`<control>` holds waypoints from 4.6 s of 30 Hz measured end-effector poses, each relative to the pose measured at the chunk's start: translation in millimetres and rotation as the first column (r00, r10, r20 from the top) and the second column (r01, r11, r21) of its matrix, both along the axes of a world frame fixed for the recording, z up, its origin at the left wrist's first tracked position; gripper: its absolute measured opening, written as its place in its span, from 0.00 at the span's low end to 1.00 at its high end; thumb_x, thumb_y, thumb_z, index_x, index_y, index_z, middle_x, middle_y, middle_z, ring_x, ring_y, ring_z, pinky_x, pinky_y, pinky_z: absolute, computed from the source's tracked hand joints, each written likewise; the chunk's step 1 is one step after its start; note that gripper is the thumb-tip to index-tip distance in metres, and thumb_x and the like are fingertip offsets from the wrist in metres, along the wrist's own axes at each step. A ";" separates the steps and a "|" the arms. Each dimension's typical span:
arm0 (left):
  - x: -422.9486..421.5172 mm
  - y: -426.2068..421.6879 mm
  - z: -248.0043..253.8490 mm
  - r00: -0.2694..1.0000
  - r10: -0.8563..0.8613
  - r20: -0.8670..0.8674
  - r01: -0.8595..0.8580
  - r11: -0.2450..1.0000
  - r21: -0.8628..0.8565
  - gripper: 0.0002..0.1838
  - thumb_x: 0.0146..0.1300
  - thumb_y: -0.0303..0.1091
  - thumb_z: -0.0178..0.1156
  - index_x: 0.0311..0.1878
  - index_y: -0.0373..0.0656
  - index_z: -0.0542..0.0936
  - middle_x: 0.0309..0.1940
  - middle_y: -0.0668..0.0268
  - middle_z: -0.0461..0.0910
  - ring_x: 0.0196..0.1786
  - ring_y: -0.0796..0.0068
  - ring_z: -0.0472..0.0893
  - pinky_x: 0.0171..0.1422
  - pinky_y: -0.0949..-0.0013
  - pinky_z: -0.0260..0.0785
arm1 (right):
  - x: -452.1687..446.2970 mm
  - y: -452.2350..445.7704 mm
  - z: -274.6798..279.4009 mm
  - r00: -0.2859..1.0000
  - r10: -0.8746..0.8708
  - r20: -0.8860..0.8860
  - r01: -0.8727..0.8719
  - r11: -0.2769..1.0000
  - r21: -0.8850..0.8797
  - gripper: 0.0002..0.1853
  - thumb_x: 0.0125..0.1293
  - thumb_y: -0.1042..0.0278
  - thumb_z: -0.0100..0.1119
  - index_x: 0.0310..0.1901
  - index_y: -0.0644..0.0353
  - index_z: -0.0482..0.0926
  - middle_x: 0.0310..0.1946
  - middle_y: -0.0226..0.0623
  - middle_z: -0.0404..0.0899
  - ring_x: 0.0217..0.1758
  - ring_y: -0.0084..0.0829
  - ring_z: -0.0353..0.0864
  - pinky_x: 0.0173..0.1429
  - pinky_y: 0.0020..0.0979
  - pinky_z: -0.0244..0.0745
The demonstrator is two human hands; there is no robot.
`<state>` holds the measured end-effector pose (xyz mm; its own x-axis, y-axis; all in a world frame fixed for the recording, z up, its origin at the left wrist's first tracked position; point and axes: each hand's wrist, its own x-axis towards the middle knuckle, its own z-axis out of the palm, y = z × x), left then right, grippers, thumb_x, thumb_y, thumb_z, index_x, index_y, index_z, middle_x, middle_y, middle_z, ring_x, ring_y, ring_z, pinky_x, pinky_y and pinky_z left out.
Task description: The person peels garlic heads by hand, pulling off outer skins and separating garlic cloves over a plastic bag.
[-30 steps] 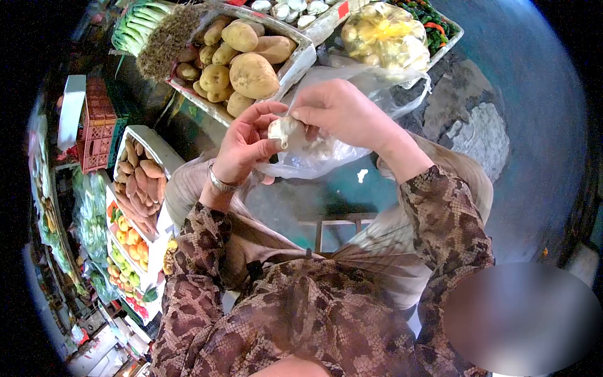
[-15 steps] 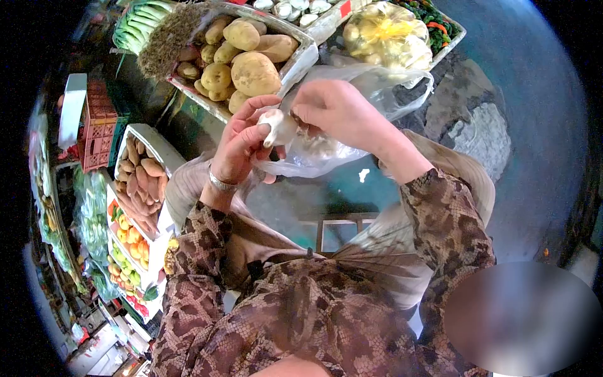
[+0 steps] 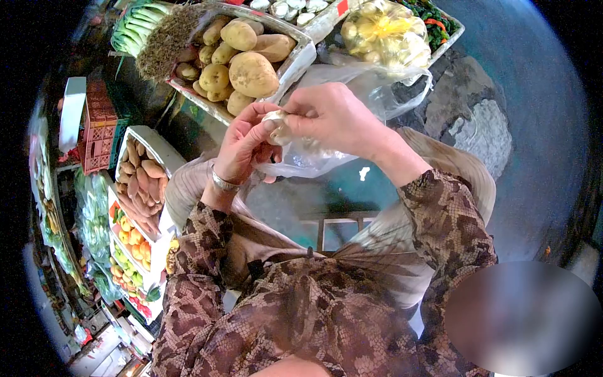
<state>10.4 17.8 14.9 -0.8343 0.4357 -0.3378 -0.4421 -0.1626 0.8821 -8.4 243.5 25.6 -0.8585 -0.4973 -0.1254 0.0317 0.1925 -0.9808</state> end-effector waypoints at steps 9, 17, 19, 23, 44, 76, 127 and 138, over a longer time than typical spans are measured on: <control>1.5 6.9 10.9 0.997 0.078 0.022 -0.078 0.997 -0.006 0.16 0.71 0.36 0.63 0.55 0.38 0.75 0.34 0.67 0.80 0.22 0.82 0.73 0.28 0.74 0.73 | -2.9 -3.0 -0.1 1.000 -0.021 0.013 0.021 0.999 0.040 0.10 0.73 0.72 0.57 0.48 0.70 0.82 0.33 0.32 0.84 0.36 0.18 0.80 0.43 0.24 0.77; 0.7 5.6 6.4 0.995 0.093 -0.016 -0.094 0.994 -0.050 0.16 0.70 0.38 0.65 0.54 0.39 0.76 0.33 0.68 0.80 0.22 0.83 0.75 0.25 0.78 0.67 | -1.2 -4.1 -3.0 0.984 -0.065 -0.163 0.077 0.995 0.071 0.07 0.70 0.72 0.61 0.42 0.68 0.80 0.30 0.32 0.82 0.34 0.19 0.78 0.39 0.25 0.75; 1.7 5.9 5.9 0.997 0.082 -0.007 -0.083 0.992 -0.100 0.17 0.68 0.38 0.67 0.54 0.40 0.76 0.32 0.69 0.81 0.22 0.82 0.75 0.24 0.80 0.63 | -0.8 -3.9 1.3 0.982 -0.064 -0.177 0.083 0.992 0.100 0.07 0.69 0.72 0.62 0.40 0.68 0.79 0.29 0.32 0.82 0.33 0.19 0.77 0.39 0.26 0.75; 1.2 4.9 5.2 0.996 0.087 0.015 -0.085 0.992 -0.093 0.19 0.66 0.36 0.69 0.55 0.41 0.76 0.34 0.68 0.81 0.24 0.82 0.76 0.24 0.81 0.61 | -0.7 -3.0 1.6 0.967 -0.036 -0.251 0.069 0.989 0.127 0.07 0.67 0.72 0.63 0.38 0.68 0.78 0.27 0.33 0.80 0.31 0.19 0.76 0.37 0.28 0.74; 1.0 4.7 1.4 0.992 0.116 0.043 -0.110 0.986 -0.122 0.17 0.64 0.38 0.72 0.50 0.42 0.77 0.30 0.71 0.81 0.22 0.83 0.75 0.23 0.81 0.61 | 3.1 -6.7 -2.2 0.917 -0.020 -0.399 0.108 0.974 0.197 0.07 0.61 0.73 0.63 0.35 0.66 0.76 0.29 0.41 0.75 0.30 0.33 0.77 0.36 0.32 0.72; 1.5 9.2 -6.0 0.988 0.145 -0.061 -0.147 0.989 -0.033 0.30 0.58 0.33 0.75 0.62 0.40 0.74 0.47 0.67 0.82 0.38 0.85 0.80 0.34 0.82 0.67 | -4.5 -6.3 -7.3 0.976 -0.025 0.216 0.047 0.994 -0.099 0.13 0.72 0.66 0.62 0.53 0.62 0.80 0.34 0.26 0.80 0.35 0.16 0.79 0.39 0.21 0.74; 8.9 13.5 11.3 0.988 0.090 -0.122 -0.110 0.980 -0.168 0.34 0.58 0.17 0.68 0.69 0.42 0.72 0.46 0.73 0.80 0.47 0.84 0.81 0.53 0.78 0.75 | -4.4 -7.1 -4.7 0.992 -0.099 0.083 0.108 0.988 -0.106 0.05 0.69 0.74 0.61 0.42 0.66 0.82 0.31 0.30 0.81 0.31 0.20 0.80 0.37 0.24 0.76; 2.5 0.9 13.7 0.998 0.036 -0.060 -0.038 0.999 -0.020 0.33 0.60 0.23 0.66 0.71 0.41 0.70 0.46 0.70 0.80 0.37 0.84 0.77 0.40 0.80 0.69 | -5.3 -2.5 0.2 0.996 0.007 -0.091 -0.012 0.998 -0.058 0.13 0.67 0.76 0.64 0.53 0.64 0.84 0.38 0.31 0.83 0.42 0.17 0.80 0.50 0.23 0.76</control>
<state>12.9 18.7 28.6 -0.8687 0.3975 -0.2956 -0.3824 -0.1589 0.9102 -13.7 241.0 25.8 -0.8603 -0.5095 -0.0178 -0.0594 0.1348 -0.9891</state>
